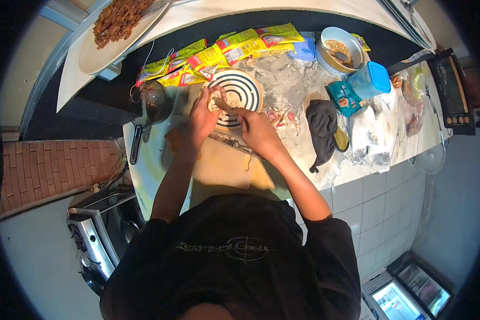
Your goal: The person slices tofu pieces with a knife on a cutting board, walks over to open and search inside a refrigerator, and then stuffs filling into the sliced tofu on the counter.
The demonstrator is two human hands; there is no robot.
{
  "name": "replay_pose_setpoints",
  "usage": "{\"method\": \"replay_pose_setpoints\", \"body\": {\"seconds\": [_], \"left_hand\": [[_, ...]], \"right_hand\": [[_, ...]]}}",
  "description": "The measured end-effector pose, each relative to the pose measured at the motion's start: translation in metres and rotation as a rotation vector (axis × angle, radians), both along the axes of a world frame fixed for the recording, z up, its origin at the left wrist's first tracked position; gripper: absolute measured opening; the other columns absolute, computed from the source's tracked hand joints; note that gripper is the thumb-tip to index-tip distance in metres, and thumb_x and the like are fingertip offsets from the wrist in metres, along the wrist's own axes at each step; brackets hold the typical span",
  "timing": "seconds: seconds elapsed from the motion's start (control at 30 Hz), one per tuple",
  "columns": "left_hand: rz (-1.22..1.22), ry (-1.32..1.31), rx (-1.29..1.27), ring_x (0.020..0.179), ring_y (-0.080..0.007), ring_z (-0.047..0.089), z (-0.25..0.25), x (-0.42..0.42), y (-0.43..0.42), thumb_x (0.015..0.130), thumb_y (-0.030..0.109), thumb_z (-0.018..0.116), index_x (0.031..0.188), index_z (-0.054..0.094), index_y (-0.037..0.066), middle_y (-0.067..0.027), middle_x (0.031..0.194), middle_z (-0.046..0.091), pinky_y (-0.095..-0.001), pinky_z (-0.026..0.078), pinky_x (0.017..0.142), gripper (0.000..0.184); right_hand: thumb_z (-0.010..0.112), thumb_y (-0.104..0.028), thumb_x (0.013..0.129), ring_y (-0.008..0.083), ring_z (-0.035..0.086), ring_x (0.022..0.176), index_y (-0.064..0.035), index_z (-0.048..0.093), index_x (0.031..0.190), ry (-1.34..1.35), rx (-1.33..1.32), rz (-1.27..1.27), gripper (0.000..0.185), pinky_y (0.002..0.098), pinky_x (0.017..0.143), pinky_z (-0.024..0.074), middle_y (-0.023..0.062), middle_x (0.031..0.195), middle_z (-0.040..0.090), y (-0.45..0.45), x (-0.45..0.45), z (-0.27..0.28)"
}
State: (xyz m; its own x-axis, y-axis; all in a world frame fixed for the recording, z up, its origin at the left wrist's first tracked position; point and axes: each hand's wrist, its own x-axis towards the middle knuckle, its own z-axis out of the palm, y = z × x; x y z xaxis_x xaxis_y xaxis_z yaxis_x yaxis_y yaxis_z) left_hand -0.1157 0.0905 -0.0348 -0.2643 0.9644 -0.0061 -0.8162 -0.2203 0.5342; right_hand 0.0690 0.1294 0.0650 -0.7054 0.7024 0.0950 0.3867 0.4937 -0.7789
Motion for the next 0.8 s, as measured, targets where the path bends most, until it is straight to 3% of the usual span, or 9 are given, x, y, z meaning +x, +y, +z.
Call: {"method": "replay_pose_setpoints", "body": {"seconds": [0.07,0.33,0.43,0.5,0.63,0.7,0.8], "left_hand": [[-0.040,0.007,-0.088,0.099,-0.0199,0.057,0.010,0.006,0.000,0.104,0.033,0.038,0.112,0.056,0.000,-0.0101,0.102,0.059,-0.0354,0.044,0.093,0.038],[0.018,-0.035,-0.077,0.097,-0.0195,0.057,0.013,0.004,0.001,0.104,0.034,0.037,0.105,0.053,0.005,-0.0092,0.102,0.058,-0.0364,0.045,0.093,0.033],[-0.017,0.019,-0.048,0.097,-0.0194,0.056,0.015,0.004,-0.004,0.104,0.036,0.036,0.105,0.053,0.006,-0.0093,0.102,0.058,-0.0365,0.045,0.092,0.035],[-0.030,0.021,-0.041,0.099,-0.0204,0.055,0.010,0.003,-0.005,0.104,0.039,0.035,0.105,0.052,0.006,-0.0090,0.103,0.059,-0.0373,0.043,0.093,0.037],[-0.063,-0.047,0.022,0.104,-0.0228,0.054,0.008,0.004,-0.005,0.104,0.042,0.031,0.108,0.052,0.005,-0.0112,0.108,0.058,-0.0391,0.041,0.098,0.043],[-0.080,-0.008,-0.004,0.104,-0.0223,0.054,0.006,0.007,-0.004,0.104,0.040,0.033,0.106,0.052,0.004,-0.0118,0.107,0.058,-0.0383,0.041,0.098,0.041],[-0.031,-0.043,0.009,0.101,-0.0220,0.054,0.002,0.005,-0.001,0.104,0.038,0.034,0.104,0.051,0.004,-0.0114,0.103,0.057,-0.0374,0.042,0.095,0.038]], "right_hand": [[0.051,0.002,0.083,0.0426,0.063,0.081,-0.0023,0.065,0.109,-0.090,-0.128,-0.008,0.029,0.0469,0.073,0.0481,0.0280,0.084,0.062,0.002,-0.001,0.010],[0.052,0.002,0.084,0.0427,0.063,0.081,-0.0018,0.065,0.108,-0.037,-0.073,0.000,0.028,0.0464,0.072,0.0487,0.0282,0.082,0.061,-0.001,-0.002,-0.002],[0.055,-0.002,0.089,0.0397,0.064,0.074,-0.0036,0.066,0.110,-0.014,0.047,0.027,0.024,0.0399,0.070,0.0500,0.0264,0.081,0.063,-0.003,0.000,-0.001],[0.053,-0.001,0.086,0.0430,0.063,0.081,-0.0011,0.066,0.107,0.014,-0.091,0.014,0.025,0.0468,0.073,0.0487,0.0285,0.083,0.062,-0.003,0.001,0.001],[0.053,-0.001,0.086,0.0428,0.063,0.083,-0.0009,0.066,0.108,-0.060,-0.126,-0.028,0.025,0.0470,0.074,0.0486,0.0290,0.084,0.062,0.000,0.000,0.005],[0.053,-0.004,0.091,0.0339,0.066,0.073,-0.0020,0.065,0.113,-0.064,-0.028,-0.003,0.024,0.0380,0.075,0.0493,0.0250,0.085,0.065,0.002,-0.001,-0.009],[0.052,-0.002,0.090,0.0325,0.066,0.077,-0.0011,0.064,0.114,-0.081,-0.089,0.001,0.026,0.0371,0.076,0.0490,0.0252,0.090,0.066,0.000,-0.002,-0.008]]}}
